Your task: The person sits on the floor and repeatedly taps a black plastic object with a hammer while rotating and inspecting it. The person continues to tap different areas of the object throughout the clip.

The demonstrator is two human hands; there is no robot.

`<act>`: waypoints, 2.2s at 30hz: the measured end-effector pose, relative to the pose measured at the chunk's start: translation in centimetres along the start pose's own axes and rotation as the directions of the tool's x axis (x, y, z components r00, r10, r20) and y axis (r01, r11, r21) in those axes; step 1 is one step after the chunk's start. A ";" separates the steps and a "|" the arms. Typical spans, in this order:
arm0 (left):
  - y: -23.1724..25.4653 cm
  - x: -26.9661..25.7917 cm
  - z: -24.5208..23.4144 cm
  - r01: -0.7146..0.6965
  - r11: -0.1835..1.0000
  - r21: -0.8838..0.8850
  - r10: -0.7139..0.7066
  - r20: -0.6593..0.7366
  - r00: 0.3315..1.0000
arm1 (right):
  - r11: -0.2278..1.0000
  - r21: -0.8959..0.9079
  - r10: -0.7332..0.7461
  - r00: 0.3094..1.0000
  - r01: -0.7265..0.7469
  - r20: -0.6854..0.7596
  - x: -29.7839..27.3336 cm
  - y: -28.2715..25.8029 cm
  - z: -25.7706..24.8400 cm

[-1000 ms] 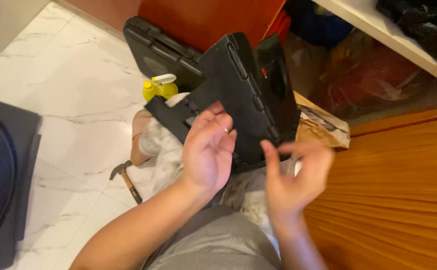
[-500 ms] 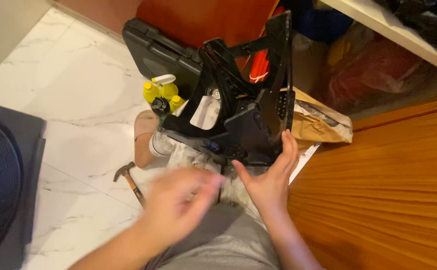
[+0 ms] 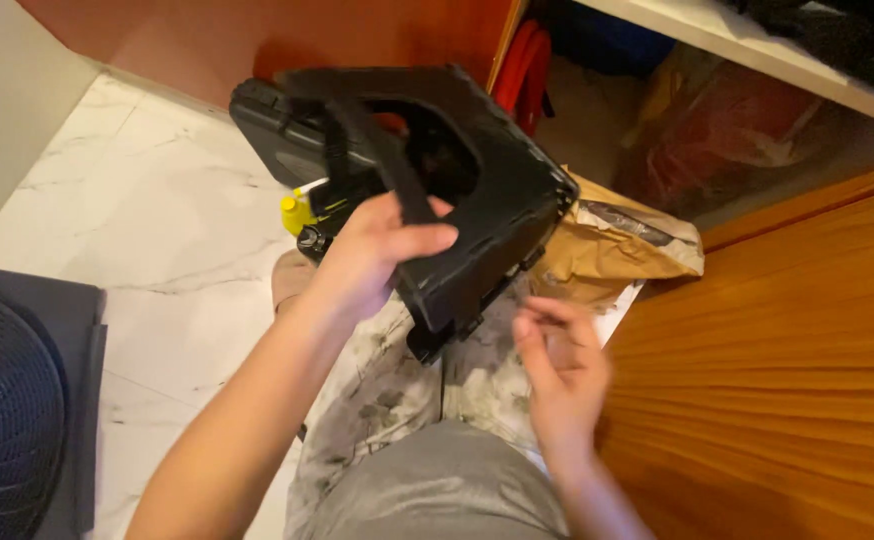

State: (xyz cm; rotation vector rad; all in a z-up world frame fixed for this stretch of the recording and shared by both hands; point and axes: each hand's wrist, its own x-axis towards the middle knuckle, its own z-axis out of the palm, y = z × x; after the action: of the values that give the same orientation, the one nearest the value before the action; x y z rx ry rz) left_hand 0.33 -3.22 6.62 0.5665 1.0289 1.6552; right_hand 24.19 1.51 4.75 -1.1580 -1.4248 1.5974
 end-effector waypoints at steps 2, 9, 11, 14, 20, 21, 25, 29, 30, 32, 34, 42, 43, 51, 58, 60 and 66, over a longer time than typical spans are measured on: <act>-1.4 -1.2 -0.1 -0.026 0.998 -0.062 0.023 -0.038 0.999 | 0.970 0.240 0.011 0.993 -0.039 0.117 1.7 0.0 0.6; -2.8 -2.3 1.1 -0.139 0.976 -0.165 0.138 -0.019 0.990 | 0.611 0.707 0.047 0.908 -0.357 0.417 4.7 -1.0 0.6; -3.2 -2.4 0.6 -0.121 0.969 -0.216 0.128 0.021 0.992 | 0.414 0.717 -0.145 0.737 -0.561 0.660 6.7 -1.8 -0.1; -4.9 -1.4 -0.8 -0.067 0.996 -0.061 0.067 0.003 0.998 | 0.591 0.665 0.067 0.849 -0.457 0.525 8.4 -2.8 1.0; -13.9 -3.8 -15.6 -0.031 0.777 0.628 0.369 -0.416 0.831 | 0.833 0.528 -0.127 0.871 -0.166 0.475 11.6 2.8 0.1; -15.5 -6.4 -20.3 0.137 0.736 0.663 0.385 -0.576 0.721 | 0.870 0.475 -0.084 0.910 -0.132 0.407 11.3 3.6 0.3; -24.6 -17.2 -31.1 0.795 0.124 0.594 0.703 -0.618 0.352 | 0.925 0.375 -0.080 0.937 -0.057 0.339 9.4 2.5 1.5; -32.5 -20.7 -30.6 0.967 0.169 0.191 -0.260 -0.938 0.231 | 0.932 0.351 -0.065 0.912 -0.089 0.405 6.7 1.0 3.2; -33.8 -20.8 -29.9 0.963 0.220 0.155 -0.241 -0.948 0.207 | 0.940 0.330 -0.061 0.906 -0.089 0.418 6.3 0.9 3.5; -36.1 -21.0 -28.5 0.944 0.311 0.108 -0.200 -0.964 0.176 | 0.950 0.307 -0.077 0.909 -0.058 0.410 6.0 0.8 3.6; -36.6 -20.9 -28.0 0.917 0.367 0.155 -0.160 -0.961 0.226 | 0.906 0.385 0.023 0.930 -0.174 0.368 5.6 0.1 3.7; -36.1 -20.5 -28.8 0.877 0.448 0.171 -0.091 -0.968 0.235 | 0.878 0.432 0.056 0.939 -0.208 0.339 6.5 0.5 3.6; -36.1 -20.6 -28.7 0.821 0.559 0.115 -0.123 -0.968 0.219 | 0.874 0.442 0.048 0.941 -0.202 0.335 6.8 0.9 3.6; -29.0 -23.5 -25.7 0.264 0.963 -0.047 -0.137 -0.932 0.336 | 0.838 0.469 0.189 0.955 -0.278 0.229 8.3 11.4 2.7; -12.5 -20.0 -13.7 0.017 0.970 0.241 0.151 -0.658 0.738 | 0.775 0.386 0.357 0.851 -0.499 0.384 5.4 11.4 9.4; -9.4 -18.6 -11.8 0.008 0.982 0.188 0.099 -0.552 0.828 | 0.754 0.341 0.423 0.812 -0.562 0.402 5.2 9.2 10.5; -8.6 -17.6 -7.2 0.133 0.947 0.294 0.045 -0.529 0.848 | 0.820 0.327 0.344 0.861 -0.470 0.376 6.0 10.7 11.1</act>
State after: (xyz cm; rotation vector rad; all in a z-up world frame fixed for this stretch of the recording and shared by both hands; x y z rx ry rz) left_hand 5.03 -21.56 -2.14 0.2822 1.7295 1.6492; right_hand 12.40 1.29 -6.80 -1.0414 -0.9622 2.3357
